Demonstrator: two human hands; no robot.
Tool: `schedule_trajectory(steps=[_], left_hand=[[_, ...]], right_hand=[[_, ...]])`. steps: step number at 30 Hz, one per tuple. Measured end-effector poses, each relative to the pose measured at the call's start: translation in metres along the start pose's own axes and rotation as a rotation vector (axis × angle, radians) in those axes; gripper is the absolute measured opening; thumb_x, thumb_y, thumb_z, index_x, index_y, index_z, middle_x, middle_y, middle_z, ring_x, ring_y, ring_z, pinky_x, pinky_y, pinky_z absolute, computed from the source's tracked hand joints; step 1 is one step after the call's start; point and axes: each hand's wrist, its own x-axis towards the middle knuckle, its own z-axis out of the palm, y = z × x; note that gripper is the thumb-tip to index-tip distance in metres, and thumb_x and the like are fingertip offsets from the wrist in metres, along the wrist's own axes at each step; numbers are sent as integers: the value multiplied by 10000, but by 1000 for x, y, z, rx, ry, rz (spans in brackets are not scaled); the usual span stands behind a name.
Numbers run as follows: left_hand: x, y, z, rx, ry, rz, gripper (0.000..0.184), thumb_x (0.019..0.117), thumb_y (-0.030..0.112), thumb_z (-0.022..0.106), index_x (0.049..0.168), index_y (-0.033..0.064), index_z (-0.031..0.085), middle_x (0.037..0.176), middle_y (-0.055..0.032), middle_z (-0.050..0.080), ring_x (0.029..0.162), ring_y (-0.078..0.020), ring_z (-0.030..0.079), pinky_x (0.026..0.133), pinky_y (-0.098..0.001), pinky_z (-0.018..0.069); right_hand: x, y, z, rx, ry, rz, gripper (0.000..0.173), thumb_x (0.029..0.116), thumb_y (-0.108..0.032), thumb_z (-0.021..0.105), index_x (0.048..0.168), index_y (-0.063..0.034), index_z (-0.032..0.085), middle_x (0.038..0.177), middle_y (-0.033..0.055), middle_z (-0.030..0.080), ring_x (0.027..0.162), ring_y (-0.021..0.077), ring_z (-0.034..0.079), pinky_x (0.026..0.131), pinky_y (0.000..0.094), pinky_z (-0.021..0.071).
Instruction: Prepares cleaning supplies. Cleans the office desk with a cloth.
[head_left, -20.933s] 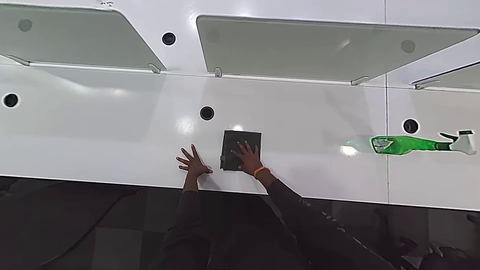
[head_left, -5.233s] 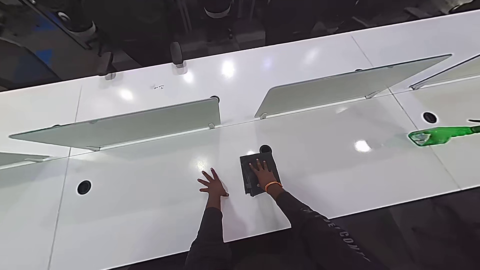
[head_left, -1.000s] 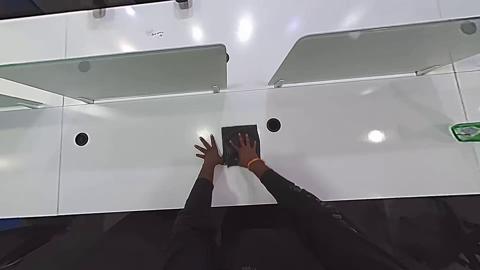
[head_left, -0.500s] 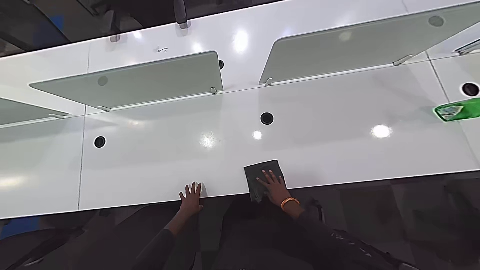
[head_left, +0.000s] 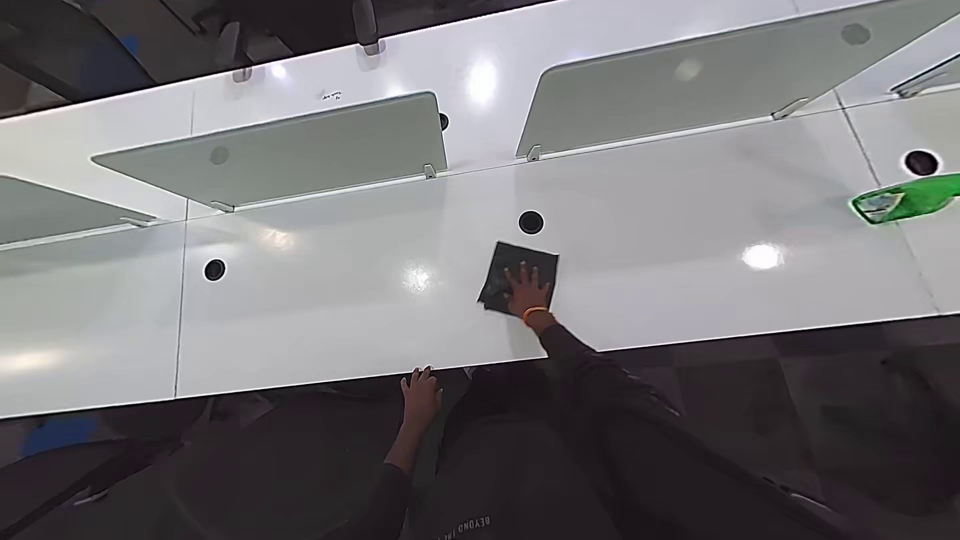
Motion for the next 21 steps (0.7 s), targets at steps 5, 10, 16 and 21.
schedule_trajectory(steps=[5, 10, 16, 21], left_hand=[[16, 12, 4, 14, 37, -35, 371, 1012, 339, 575, 1290, 129, 702, 1673, -37, 359, 1556, -351, 275, 1202, -698, 196], [33, 23, -22, 106, -41, -79, 460, 985, 375, 600, 1372, 132, 652, 1698, -57, 300, 1503, -361, 373, 1172, -669, 305], [39, 34, -41, 26, -95, -115, 487, 967, 350, 620, 1404, 136, 630, 1659, -120, 366, 1355, -356, 562, 1112, -647, 411], [34, 40, -33, -18, -112, -133, 510, 965, 368, 634, 1421, 140, 617, 1662, -109, 360, 1390, -343, 530, 1124, -639, 403]], right_hand=[[-84, -70, 73, -114, -196, -344, 884, 888, -310, 751, 1631, -394, 282, 1749, 129, 46, 1568, 524, -2, 1084, 895, 90], [-115, -31, 99, -195, -276, -576, 845, 897, -155, 726, 1599, -428, 343, 1755, 20, 87, 1597, 426, 30, 1136, 840, 96], [-138, 106, 68, -215, -182, -495, 894, 844, 45, 691, 1573, -394, 417, 1727, 31, 227, 1587, 400, 159, 1179, 770, 185], [-148, 220, 34, -213, -165, -288, 699, 967, 56, 553, 1550, -323, 480, 1704, 47, 292, 1576, 382, 220, 1188, 674, 301]])
